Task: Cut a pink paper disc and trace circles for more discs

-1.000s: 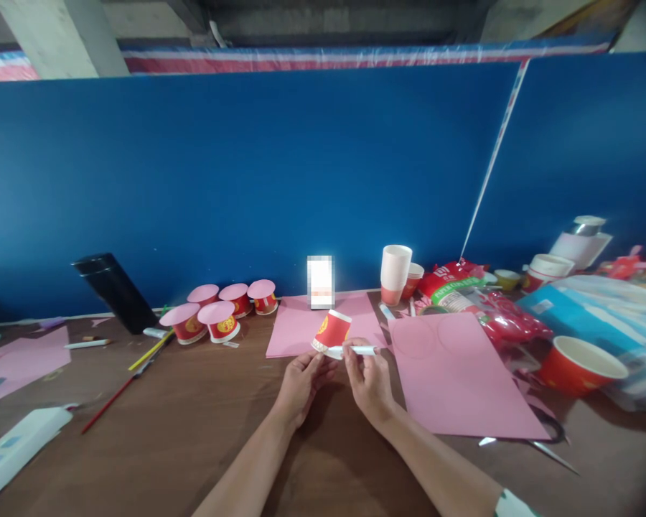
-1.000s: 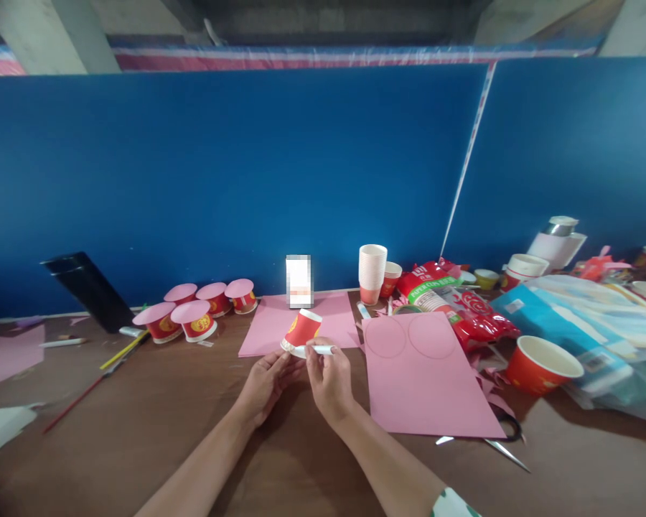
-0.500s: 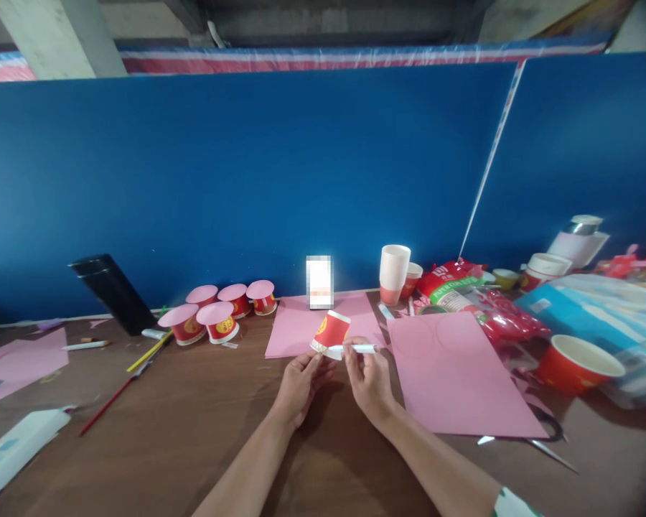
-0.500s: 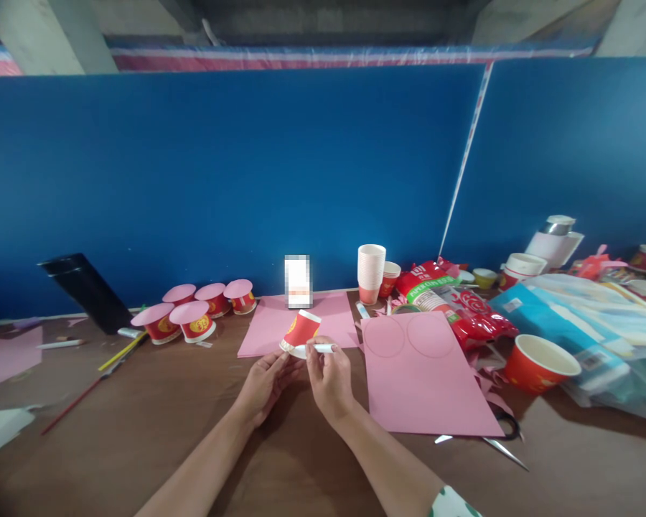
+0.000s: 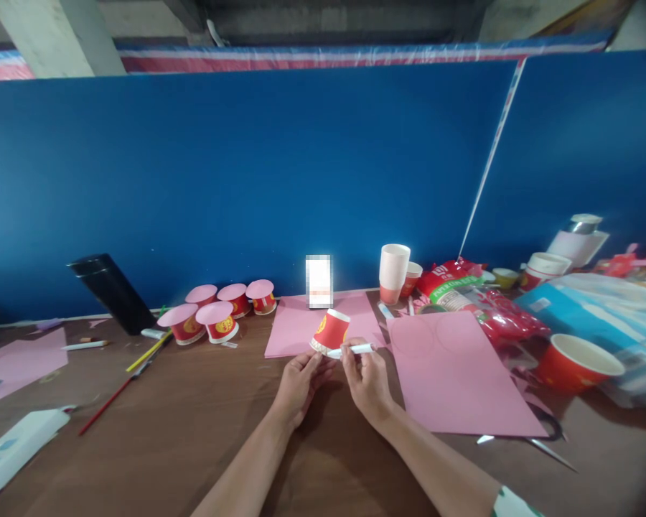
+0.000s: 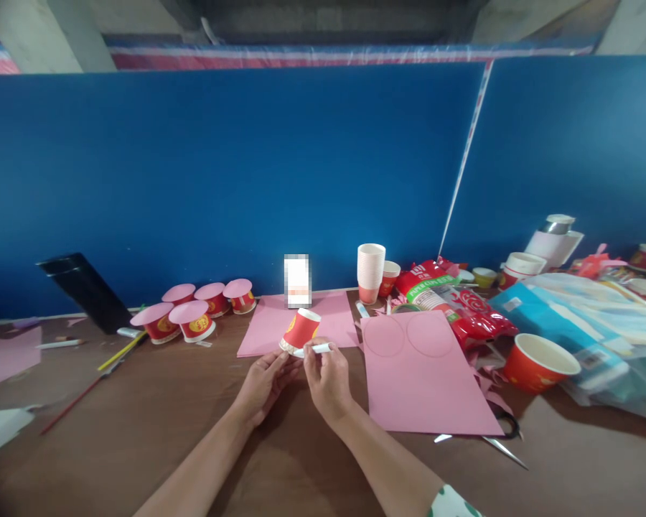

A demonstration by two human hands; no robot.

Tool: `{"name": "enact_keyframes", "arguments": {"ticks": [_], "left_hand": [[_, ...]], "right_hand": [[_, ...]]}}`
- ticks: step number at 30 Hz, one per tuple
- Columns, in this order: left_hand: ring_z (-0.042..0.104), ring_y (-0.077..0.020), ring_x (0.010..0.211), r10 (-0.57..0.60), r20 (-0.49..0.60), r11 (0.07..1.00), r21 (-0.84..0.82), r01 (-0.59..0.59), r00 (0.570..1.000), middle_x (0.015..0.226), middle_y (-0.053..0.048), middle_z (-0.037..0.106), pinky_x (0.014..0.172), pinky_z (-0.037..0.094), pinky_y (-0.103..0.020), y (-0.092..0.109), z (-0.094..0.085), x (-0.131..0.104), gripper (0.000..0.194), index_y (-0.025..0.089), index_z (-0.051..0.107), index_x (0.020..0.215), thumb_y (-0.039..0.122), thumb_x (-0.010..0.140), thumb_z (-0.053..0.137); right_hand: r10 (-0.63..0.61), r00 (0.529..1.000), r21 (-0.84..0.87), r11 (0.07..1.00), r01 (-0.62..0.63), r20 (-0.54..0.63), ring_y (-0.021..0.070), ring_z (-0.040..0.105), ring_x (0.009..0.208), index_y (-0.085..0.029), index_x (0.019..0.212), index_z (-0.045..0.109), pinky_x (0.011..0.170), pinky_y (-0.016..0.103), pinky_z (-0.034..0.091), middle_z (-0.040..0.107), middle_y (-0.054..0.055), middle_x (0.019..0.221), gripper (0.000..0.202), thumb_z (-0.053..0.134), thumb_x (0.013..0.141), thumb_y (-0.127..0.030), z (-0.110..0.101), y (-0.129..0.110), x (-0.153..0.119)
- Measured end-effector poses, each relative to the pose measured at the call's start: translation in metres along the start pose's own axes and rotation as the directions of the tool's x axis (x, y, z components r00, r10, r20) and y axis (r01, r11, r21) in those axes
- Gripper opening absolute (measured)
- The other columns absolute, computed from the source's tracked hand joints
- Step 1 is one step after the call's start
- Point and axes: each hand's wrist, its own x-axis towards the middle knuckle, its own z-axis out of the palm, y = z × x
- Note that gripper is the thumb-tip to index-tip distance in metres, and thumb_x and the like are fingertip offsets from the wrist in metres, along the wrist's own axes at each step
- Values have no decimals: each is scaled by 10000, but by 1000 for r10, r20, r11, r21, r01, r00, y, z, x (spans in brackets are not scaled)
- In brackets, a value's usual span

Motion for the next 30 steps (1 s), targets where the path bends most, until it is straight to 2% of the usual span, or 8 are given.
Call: {"name": "enact_keyframes", "arguments": {"ticks": [7,30], "left_hand": [[652,-149,775,5,5,1000,-3,-5,1000,825,-87,694,725,513,-226,0,-1,-1,240,101,648,873,269,707,688],[651,-141,785,-3,-6,1000,18,4,1000,836,-84,697,704,509,-203,1,0,-2,253,117,655,889,289,705,687]], "right_hand": [[22,999,10,1000,-22,27,185,573,706,-169,791,549,679,301,431,637,70,772,194,398,904,-212,1,0,-1],[-3,998,-11,1000,2,-55,185,591,701,-175,799,540,655,297,461,635,76,763,170,403,893,-209,-3,4,4]]}}
